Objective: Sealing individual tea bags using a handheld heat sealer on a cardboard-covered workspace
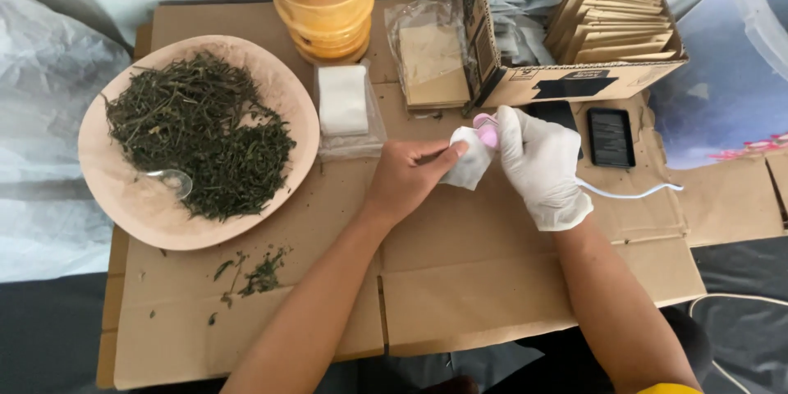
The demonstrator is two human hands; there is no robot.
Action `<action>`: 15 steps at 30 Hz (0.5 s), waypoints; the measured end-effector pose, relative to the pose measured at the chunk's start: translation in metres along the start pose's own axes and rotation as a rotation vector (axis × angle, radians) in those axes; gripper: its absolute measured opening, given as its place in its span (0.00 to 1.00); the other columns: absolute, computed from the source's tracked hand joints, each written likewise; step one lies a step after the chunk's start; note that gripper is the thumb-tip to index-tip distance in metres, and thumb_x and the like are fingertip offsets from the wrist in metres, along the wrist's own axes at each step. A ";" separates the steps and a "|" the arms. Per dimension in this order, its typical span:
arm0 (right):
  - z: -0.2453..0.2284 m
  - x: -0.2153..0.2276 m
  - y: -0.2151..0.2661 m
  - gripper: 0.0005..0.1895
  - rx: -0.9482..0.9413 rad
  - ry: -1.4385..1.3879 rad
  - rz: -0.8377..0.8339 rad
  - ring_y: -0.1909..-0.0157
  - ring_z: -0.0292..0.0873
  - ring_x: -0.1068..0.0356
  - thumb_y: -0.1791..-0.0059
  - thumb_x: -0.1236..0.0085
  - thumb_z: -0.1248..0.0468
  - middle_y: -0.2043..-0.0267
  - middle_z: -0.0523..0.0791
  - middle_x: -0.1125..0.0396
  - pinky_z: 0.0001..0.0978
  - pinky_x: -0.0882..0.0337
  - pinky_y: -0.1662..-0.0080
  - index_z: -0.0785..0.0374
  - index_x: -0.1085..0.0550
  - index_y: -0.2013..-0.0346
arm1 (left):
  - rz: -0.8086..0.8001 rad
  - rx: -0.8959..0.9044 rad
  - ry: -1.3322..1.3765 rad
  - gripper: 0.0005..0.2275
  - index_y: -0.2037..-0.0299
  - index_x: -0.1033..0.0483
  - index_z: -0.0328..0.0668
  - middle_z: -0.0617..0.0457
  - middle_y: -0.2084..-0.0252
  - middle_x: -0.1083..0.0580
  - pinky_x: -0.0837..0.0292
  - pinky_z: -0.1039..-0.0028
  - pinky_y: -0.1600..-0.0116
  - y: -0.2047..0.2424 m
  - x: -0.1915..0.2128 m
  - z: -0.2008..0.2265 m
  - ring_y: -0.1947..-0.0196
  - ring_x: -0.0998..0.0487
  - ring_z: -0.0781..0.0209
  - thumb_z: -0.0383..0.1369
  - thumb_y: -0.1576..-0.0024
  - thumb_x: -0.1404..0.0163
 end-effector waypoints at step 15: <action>0.029 -0.009 0.001 0.27 0.093 0.230 0.005 0.67 0.56 0.21 0.33 0.51 0.45 0.79 0.47 0.28 0.42 0.21 0.59 0.50 0.22 0.72 | -0.039 -0.132 -0.024 0.06 0.51 0.08 0.45 0.43 0.57 0.12 0.18 0.59 0.41 -0.005 -0.001 0.023 0.52 0.10 0.47 0.32 0.34 0.36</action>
Point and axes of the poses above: each hand's wrist, its own y-axis away from the middle knuckle, its own x-axis out of the back of the hand, z = x × y, the point moved 2 cm from there along -y, towards the middle knuckle
